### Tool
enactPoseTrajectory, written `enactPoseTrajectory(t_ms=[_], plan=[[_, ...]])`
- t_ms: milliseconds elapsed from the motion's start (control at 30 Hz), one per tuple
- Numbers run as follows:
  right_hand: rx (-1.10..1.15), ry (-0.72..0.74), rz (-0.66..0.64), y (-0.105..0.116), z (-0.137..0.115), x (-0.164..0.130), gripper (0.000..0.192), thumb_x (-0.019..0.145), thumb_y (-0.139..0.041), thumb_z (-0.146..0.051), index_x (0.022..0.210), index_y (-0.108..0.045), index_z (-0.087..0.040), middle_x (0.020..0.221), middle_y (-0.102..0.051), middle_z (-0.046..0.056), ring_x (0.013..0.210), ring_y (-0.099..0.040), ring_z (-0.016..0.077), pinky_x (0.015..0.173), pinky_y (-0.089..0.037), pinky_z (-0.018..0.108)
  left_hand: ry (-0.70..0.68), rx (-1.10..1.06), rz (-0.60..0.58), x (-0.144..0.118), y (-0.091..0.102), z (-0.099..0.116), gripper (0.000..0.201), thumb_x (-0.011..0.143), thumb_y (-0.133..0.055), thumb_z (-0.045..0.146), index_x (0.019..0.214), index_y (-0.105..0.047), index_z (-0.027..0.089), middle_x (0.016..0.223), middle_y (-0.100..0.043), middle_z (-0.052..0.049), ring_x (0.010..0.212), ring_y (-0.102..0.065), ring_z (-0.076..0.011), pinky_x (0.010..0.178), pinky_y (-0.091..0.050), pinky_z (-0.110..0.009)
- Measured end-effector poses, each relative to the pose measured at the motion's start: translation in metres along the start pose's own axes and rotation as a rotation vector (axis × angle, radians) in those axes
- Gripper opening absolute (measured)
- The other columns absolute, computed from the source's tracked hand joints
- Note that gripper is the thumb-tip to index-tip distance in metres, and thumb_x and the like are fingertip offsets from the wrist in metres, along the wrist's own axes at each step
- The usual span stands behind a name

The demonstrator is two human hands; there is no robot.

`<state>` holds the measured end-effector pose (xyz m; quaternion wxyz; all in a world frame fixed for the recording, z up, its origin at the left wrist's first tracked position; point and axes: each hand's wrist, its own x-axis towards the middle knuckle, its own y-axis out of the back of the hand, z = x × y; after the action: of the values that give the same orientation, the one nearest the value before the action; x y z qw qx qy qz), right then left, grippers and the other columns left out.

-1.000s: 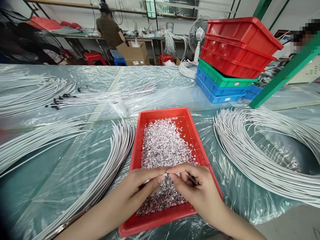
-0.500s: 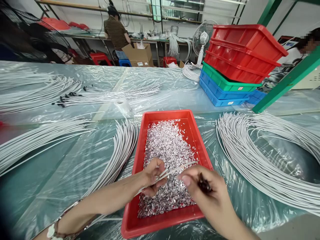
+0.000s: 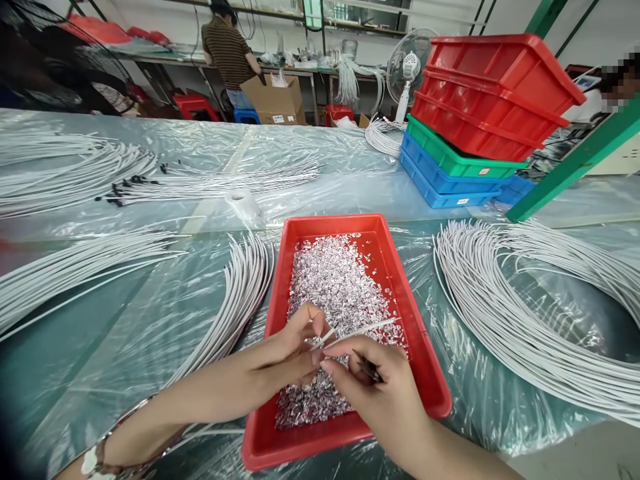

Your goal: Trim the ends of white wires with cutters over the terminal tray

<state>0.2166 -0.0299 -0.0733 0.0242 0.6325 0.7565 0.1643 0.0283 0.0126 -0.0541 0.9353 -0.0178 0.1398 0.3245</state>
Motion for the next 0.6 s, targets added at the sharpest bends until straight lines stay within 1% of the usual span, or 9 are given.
enactPoseTrajectory(t_ms=[133, 233, 333, 467, 533, 600], plan=[[-0.03, -0.011, -0.034, 0.004, 0.001, 0.001, 0.005, 0.085, -0.06, -0.017, 0.086, -0.063, -0.021, 0.055, -0.031, -0.008, 0.046, -0.03, 0.0095, 0.042, -0.028, 0.022, -0.014, 0.026, -0.014, -0.001, 0.0, 0.003, 0.012, 0.096, -0.035, 0.035, 0.093, -0.035, 0.023, 0.072, -0.033, 0.004, 0.062, -0.031, -0.012, 0.055, -0.029, -0.027], [-0.049, 0.02, -0.061, 0.008, 0.001, 0.002, 0.007, 0.087, -0.059, -0.017, 0.084, -0.063, -0.022, 0.056, -0.036, -0.007, 0.047, -0.032, 0.0094, 0.042, -0.028, 0.023, -0.013, 0.087, 0.016, -0.001, 0.0, 0.008, 0.012, 0.096, -0.037, 0.034, 0.094, -0.041, 0.023, 0.07, -0.034, 0.005, 0.059, -0.031, -0.0116, 0.053, -0.028, -0.027], [-0.064, 0.092, -0.075, 0.01, 0.002, 0.0, 0.011, 0.088, -0.059, -0.015, 0.089, -0.062, -0.025, 0.059, -0.046, -0.007, 0.048, -0.037, 0.0087, 0.044, -0.03, 0.022, -0.039, 0.149, 0.03, -0.002, 0.003, 0.013, 0.011, 0.095, -0.04, 0.032, 0.095, -0.046, 0.023, 0.074, -0.04, 0.004, 0.063, -0.036, -0.0118, 0.055, -0.031, -0.025], [-0.106, 0.195, -0.095, 0.014, 0.006, -0.007, 0.027, 0.086, -0.06, -0.008, 0.103, -0.059, -0.029, 0.07, -0.059, -0.006, 0.052, -0.047, 0.0085, 0.048, -0.036, 0.023, -0.064, 0.225, 0.025, -0.002, 0.009, 0.017, 0.015, 0.094, -0.044, 0.034, 0.097, -0.054, 0.022, 0.08, -0.052, 0.002, 0.069, -0.044, -0.0124, 0.061, -0.036, -0.025], [-0.131, 0.229, -0.097, 0.015, 0.006, -0.009, 0.033, 0.084, -0.061, -0.006, 0.108, -0.058, -0.03, 0.073, -0.061, -0.005, 0.055, -0.05, 0.0092, 0.051, -0.038, 0.024, -0.093, 0.264, -0.004, -0.002, 0.01, 0.017, 0.018, 0.094, -0.045, 0.034, 0.095, -0.058, 0.021, 0.082, -0.057, 0.001, 0.072, -0.049, -0.0128, 0.064, -0.038, -0.024], [-0.145, 0.255, -0.097, 0.016, 0.006, -0.011, 0.035, 0.084, -0.06, -0.005, 0.109, -0.057, -0.03, 0.074, -0.063, -0.005, 0.057, -0.053, 0.0099, 0.054, -0.04, 0.025, -0.12, 0.273, -0.059, -0.002, 0.011, 0.018, 0.021, 0.095, -0.045, 0.031, 0.091, -0.061, 0.019, 0.081, -0.06, 0.0, 0.073, -0.053, -0.0129, 0.067, -0.04, -0.024]])
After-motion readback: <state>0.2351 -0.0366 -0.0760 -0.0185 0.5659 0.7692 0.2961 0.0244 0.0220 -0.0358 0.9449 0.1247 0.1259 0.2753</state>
